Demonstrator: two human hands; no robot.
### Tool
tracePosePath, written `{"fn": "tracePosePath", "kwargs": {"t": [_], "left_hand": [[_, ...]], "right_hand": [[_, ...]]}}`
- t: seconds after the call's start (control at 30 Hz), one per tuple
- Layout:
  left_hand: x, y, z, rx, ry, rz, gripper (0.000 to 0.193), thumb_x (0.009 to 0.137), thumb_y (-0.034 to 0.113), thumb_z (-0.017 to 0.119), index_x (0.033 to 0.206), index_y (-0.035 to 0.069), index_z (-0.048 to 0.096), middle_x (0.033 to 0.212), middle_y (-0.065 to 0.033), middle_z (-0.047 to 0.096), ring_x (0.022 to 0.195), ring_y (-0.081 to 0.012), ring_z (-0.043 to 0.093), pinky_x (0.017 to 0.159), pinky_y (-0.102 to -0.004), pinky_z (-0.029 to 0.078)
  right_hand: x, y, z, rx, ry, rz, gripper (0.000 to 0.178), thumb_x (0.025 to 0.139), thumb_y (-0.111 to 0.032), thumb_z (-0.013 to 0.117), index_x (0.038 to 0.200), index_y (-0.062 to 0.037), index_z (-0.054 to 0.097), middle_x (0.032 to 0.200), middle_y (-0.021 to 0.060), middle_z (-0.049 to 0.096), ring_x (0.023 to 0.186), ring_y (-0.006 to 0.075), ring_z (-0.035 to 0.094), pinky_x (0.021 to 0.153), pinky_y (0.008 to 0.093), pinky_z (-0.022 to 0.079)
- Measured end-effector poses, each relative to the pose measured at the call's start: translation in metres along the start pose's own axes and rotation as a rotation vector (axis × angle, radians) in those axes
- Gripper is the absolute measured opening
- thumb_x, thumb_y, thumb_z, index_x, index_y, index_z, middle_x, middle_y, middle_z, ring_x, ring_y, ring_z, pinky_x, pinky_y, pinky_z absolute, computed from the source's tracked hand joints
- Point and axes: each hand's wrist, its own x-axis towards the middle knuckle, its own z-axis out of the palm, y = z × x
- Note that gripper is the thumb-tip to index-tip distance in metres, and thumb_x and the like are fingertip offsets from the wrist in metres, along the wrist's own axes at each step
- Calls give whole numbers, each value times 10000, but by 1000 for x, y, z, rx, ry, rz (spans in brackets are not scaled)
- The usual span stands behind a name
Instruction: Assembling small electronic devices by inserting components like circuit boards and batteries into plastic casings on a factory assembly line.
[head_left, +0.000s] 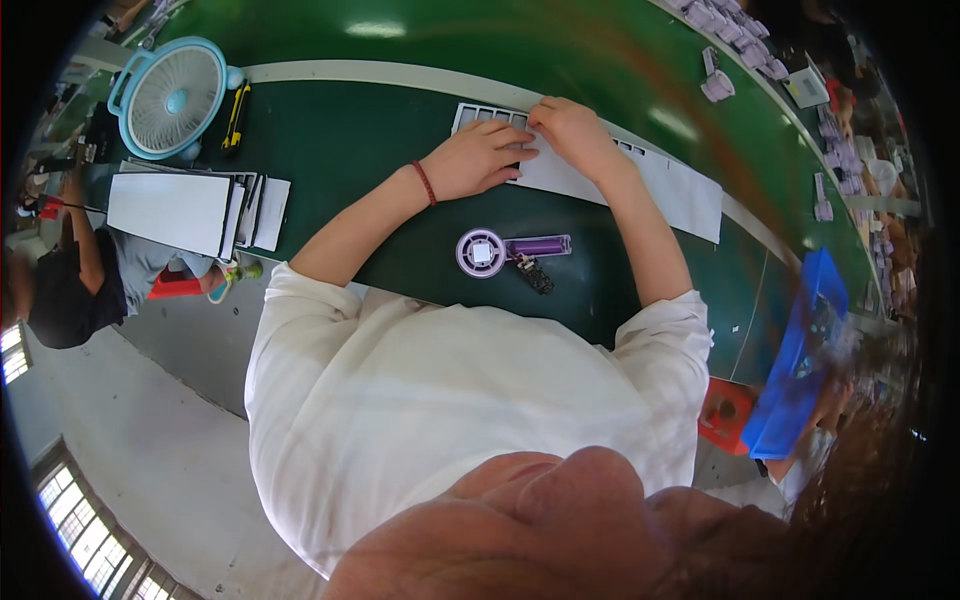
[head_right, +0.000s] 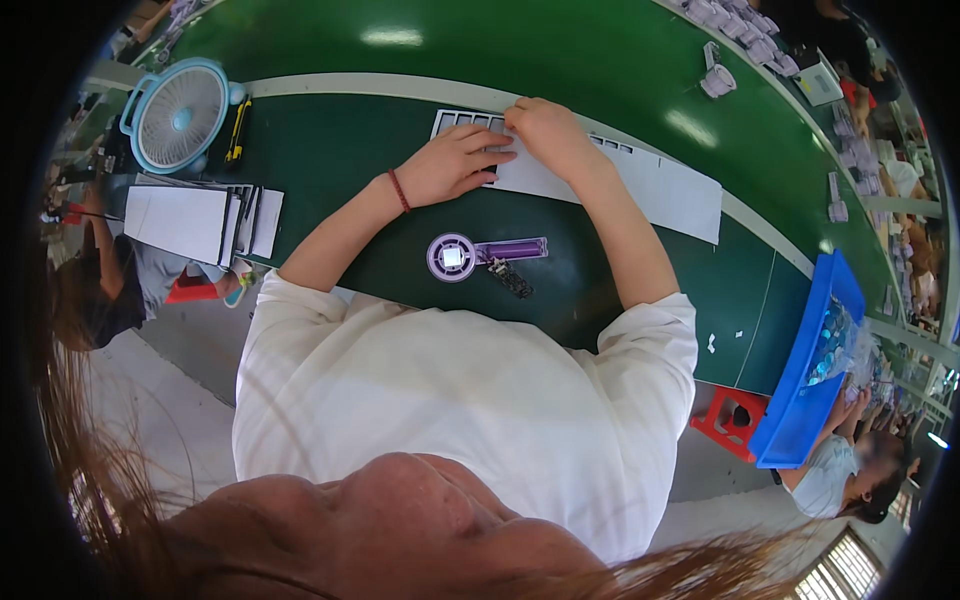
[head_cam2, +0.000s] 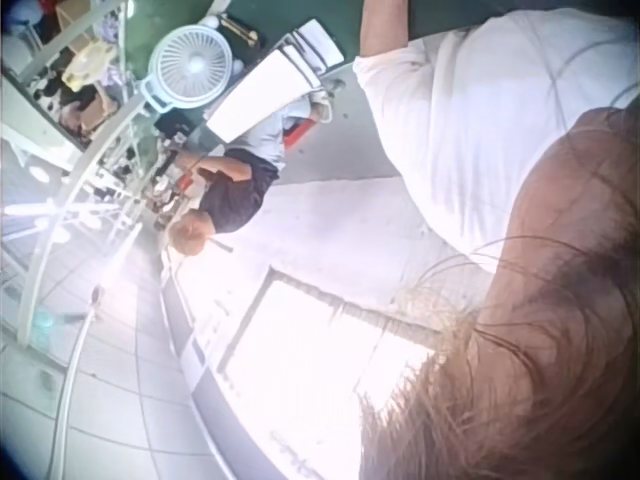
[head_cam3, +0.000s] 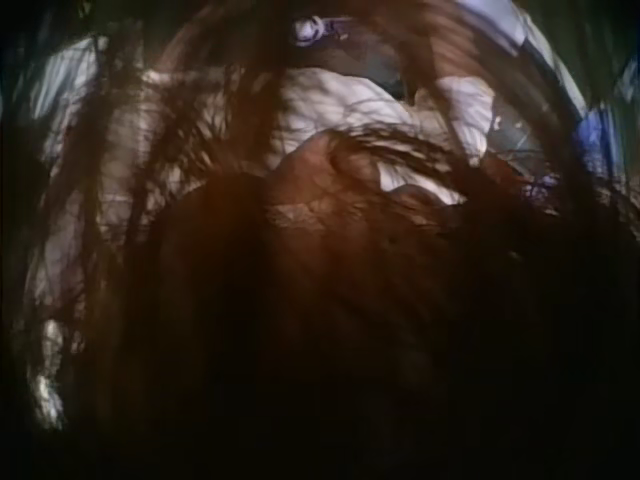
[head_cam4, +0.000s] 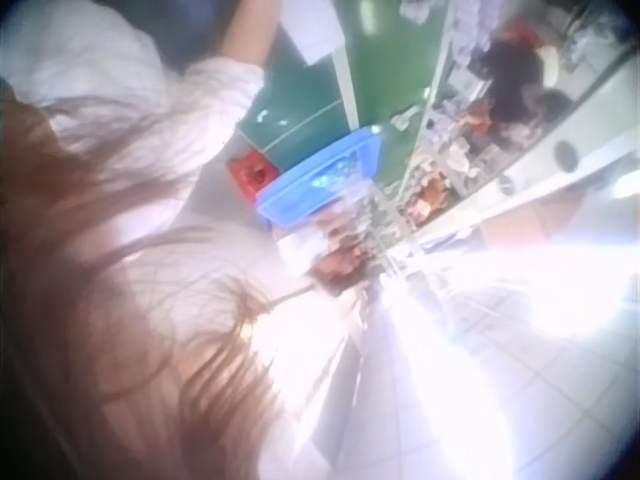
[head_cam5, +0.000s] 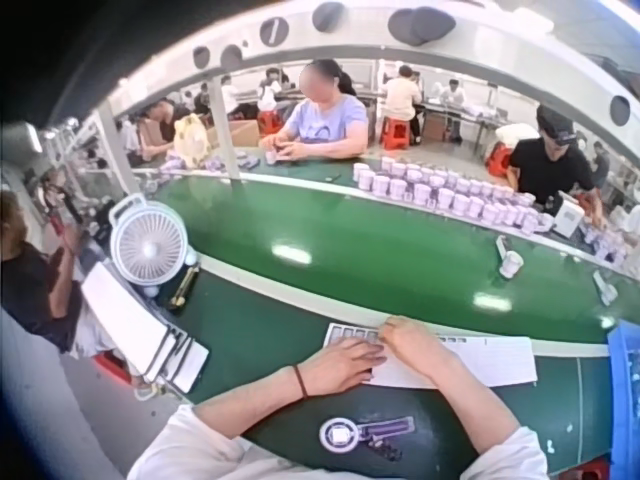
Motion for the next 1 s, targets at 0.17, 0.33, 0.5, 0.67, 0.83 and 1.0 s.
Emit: {"fn": "tracePosePath", "kwargs": {"t": [0.17, 0.33, 0.5, 0.67, 0.83, 1.0], "left_hand": [[-4, 0, 6, -17, 60, 6, 416, 931, 207, 725, 1342, 154, 684, 1445, -65, 567, 1341, -290, 513, 1130, -453, 419], [-5, 3, 7, -17, 42, -24, 420, 938, 198, 718, 1354, 154, 677, 1408, -84, 576, 1331, -296, 520, 1133, -457, 413], [-4, 8, 11, 95, 70, -20, 452, 950, 207, 702, 1397, 182, 643, 1419, -70, 575, 1334, -301, 508, 1099, -467, 404], [-1, 20, -4, 296, 139, -24, 406, 940, 262, 725, 1335, 186, 672, 1419, -21, 602, 1372, -283, 485, 1096, -475, 377], [-30, 81, -68, -320, -1, 241, 608, 856, 367, 813, 1347, 64, 618, 1292, -127, 643, 1219, -364, 586, 1023, -481, 463], [-56, 123, -31, -74, -122, 134, 584, 825, 264, 798, 1360, 103, 627, 1263, -49, 655, 1197, -270, 567, 937, -407, 498]], "right_hand": [[19, -4, -8, -128, -160, -81, 94, 854, -76, 625, 905, -45, 697, 954, 137, 701, 971, 338, 707, 820, 434, 576], [16, 3, 4, -24, -108, 0, 141, 801, -119, 739, 888, -45, 656, 943, 141, 692, 896, 351, 697, 747, 437, 557], [-6, 7, 18, 268, 237, 223, 92, 820, -114, 735, 863, -67, 668, 893, 92, 688, 804, 312, 708, 718, 419, 564], [-47, -32, -6, 297, 486, 232, 135, 829, -68, 764, 922, -51, 667, 907, 83, 697, 827, 259, 726, 727, 345, 569], [-124, -108, -43, 571, 422, 405, 130, 850, 45, 744, 930, -26, 670, 936, 68, 694, 799, 157, 660, 732, 282, 541], [-158, -154, -19, 512, 528, 573, 135, 859, 52, 759, 950, -18, 688, 983, 107, 709, 829, 186, 683, 724, 288, 550]]}}
